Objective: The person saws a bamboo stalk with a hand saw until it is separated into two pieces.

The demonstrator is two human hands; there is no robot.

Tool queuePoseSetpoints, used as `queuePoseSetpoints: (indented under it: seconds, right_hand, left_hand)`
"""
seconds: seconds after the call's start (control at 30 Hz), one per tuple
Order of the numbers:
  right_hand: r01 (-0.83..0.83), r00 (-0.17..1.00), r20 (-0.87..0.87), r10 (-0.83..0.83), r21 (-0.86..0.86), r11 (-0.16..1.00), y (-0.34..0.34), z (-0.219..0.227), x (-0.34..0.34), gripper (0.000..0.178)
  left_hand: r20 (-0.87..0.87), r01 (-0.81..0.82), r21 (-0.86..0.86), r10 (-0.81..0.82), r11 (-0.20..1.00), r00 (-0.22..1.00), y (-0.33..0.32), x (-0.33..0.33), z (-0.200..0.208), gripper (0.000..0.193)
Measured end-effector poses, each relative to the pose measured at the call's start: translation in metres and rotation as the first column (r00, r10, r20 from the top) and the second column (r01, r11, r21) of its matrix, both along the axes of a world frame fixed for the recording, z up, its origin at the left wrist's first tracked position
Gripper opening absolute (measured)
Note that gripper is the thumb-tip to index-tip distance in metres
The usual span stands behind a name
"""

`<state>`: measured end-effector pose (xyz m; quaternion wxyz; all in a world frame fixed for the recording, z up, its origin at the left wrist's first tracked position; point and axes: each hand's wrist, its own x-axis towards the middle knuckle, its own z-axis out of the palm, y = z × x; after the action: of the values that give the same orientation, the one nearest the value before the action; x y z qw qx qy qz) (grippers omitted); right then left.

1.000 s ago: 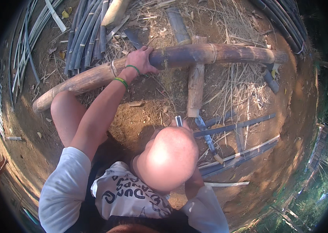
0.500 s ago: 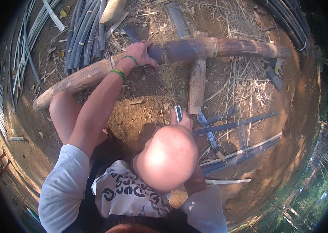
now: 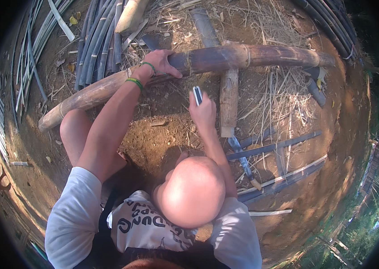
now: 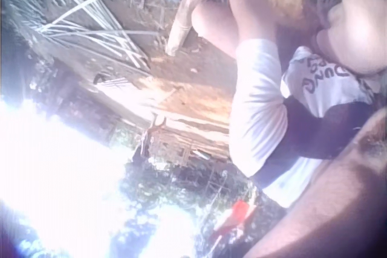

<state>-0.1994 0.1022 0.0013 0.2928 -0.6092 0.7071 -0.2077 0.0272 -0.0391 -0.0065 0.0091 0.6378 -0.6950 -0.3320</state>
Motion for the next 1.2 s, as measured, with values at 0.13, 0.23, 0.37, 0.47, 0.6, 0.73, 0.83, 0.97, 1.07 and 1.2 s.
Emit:
queuePoseSetpoints:
  seconds: [0.13,0.23,0.37,0.47,0.6,0.73,0.83,0.97,1.07,1.2]
  right_hand:
    - [-0.002,0.998,0.067,0.004,-0.043,0.999,-0.06,-0.003,0.03,0.05]
    - [-0.035,0.998,0.052,0.042,-0.123,0.992,-0.059,0.001,0.028,0.051]
    - [-0.013,0.998,0.054,0.018,-0.085,0.996,-0.056,0.008,0.027,0.053]
    - [0.014,0.987,0.157,-0.023,0.061,0.998,-0.01,0.028,0.005,0.049]
    - [0.105,0.994,-0.006,-0.105,0.115,0.988,0.122,0.011,-0.047,0.044]
    - [0.073,0.997,-0.004,-0.073,0.085,0.994,0.08,0.027,-0.031,0.047]
    - [0.018,0.998,0.063,-0.012,-0.097,0.995,-0.05,0.004,0.022,0.05]
    - [0.037,0.995,0.095,-0.043,0.066,0.997,0.002,0.009,0.012,0.044]
    - [0.158,0.982,0.08,-0.172,0.153,0.975,0.124,-0.015,-0.058,0.039]
    - [0.064,0.997,-0.052,-0.06,0.071,0.995,0.055,0.006,-0.022,0.044]
  left_hand:
    - [-0.05,-0.021,0.064,0.024,0.998,0.998,-0.015,0.013,0.004,0.118]
    - [0.187,0.002,-0.248,0.046,0.969,0.981,0.023,-0.013,-0.003,0.113]
    - [0.167,0.001,-0.223,0.037,0.975,0.985,0.017,-0.013,0.001,0.107]
    - [0.151,0.025,-0.104,-0.009,0.994,0.988,0.008,-0.009,0.012,0.103]
    - [0.12,0.004,-0.199,0.02,0.98,0.993,0.01,0.005,0.005,0.098]
    - [0.099,-0.006,-0.234,0.03,0.972,0.995,0.016,-0.014,0.001,0.093]
    - [0.095,-0.016,-0.269,0.043,0.963,0.995,0.018,-0.019,0.003,0.092]
    - [0.124,0.0,-0.166,0.021,0.986,0.992,0.013,0.007,-0.002,0.096]
    - [0.116,-0.019,-0.165,0.039,0.986,0.992,0.01,0.0,0.006,0.104]
    - [0.091,-0.005,-0.137,0.018,0.991,0.996,0.003,-0.006,0.01,0.101]
